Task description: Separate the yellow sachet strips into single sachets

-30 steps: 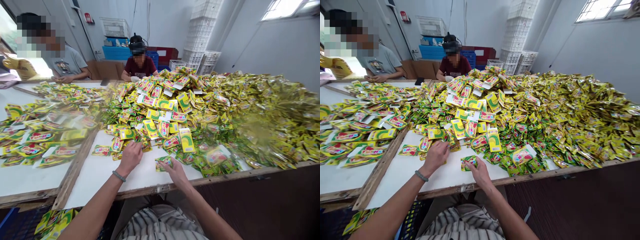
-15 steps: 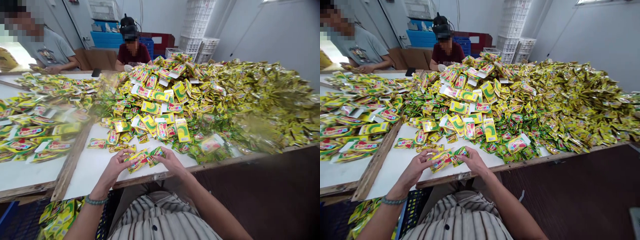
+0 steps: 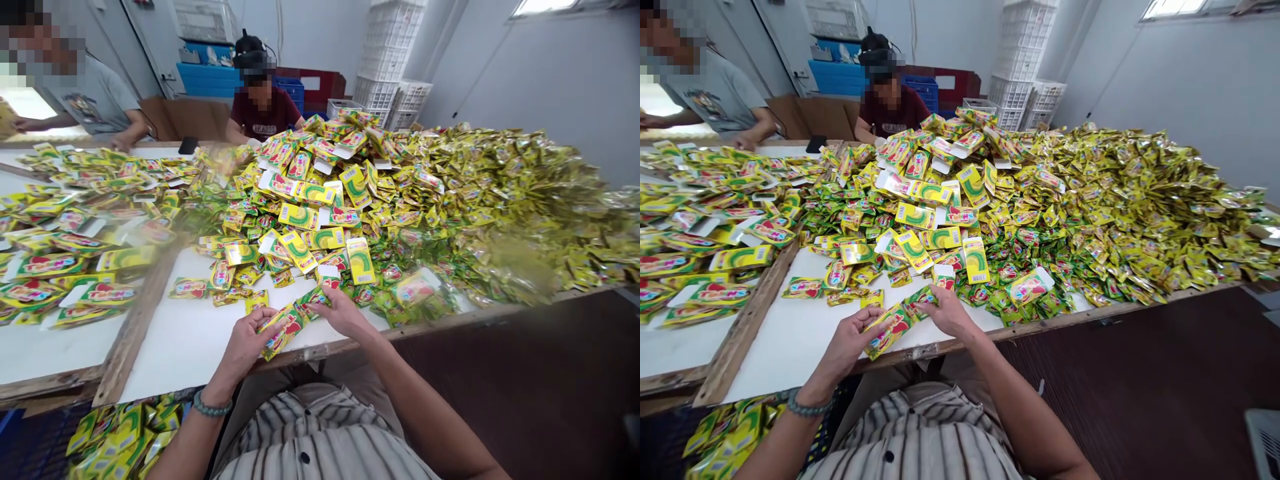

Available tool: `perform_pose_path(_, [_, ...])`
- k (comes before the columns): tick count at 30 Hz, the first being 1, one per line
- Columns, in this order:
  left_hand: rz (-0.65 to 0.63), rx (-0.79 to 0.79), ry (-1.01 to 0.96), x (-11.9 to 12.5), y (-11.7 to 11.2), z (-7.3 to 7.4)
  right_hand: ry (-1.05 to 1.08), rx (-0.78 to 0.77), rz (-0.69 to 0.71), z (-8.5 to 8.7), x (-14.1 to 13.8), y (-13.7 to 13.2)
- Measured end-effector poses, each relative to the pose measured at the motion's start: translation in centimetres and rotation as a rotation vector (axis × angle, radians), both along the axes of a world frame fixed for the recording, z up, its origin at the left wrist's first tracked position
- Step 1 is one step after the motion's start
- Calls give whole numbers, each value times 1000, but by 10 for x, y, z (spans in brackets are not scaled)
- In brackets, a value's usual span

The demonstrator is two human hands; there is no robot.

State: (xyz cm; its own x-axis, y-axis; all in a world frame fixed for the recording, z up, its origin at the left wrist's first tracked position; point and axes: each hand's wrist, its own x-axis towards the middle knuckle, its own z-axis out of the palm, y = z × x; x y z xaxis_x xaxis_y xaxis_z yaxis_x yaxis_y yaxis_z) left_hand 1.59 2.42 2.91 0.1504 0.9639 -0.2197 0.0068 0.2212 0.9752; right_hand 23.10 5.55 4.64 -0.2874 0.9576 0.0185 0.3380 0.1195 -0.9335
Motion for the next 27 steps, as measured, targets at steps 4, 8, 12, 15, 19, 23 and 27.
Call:
perform_pose_path(4, [-16, -65, -72, 3, -4, 2, -121, 24, 106, 7, 9, 4])
perform_pose_path(8, [4, -42, -53, 8, -7, -4, -165, 46, 177, 15, 16, 10])
perform_pose_path(12, [61, 29, -6, 9, -9, -10, -279, 51, 134, 23, 16, 13])
perform_pose_path(15, [65, -25, -63, 10, -11, -8, -315, 38, 135, 24, 14, 15])
perform_pose_path(19, [124, -177, -257, 13, -13, -5, -182, 20, 208, 25, 17, 14])
perform_pose_path(23, [117, -179, -290, 16, -17, -5, -193, 19, 228, 30, 18, 12])
perform_pose_path(27, [80, -120, -235, 15, -15, -3, -268, 74, 125, 31, 8, 14])
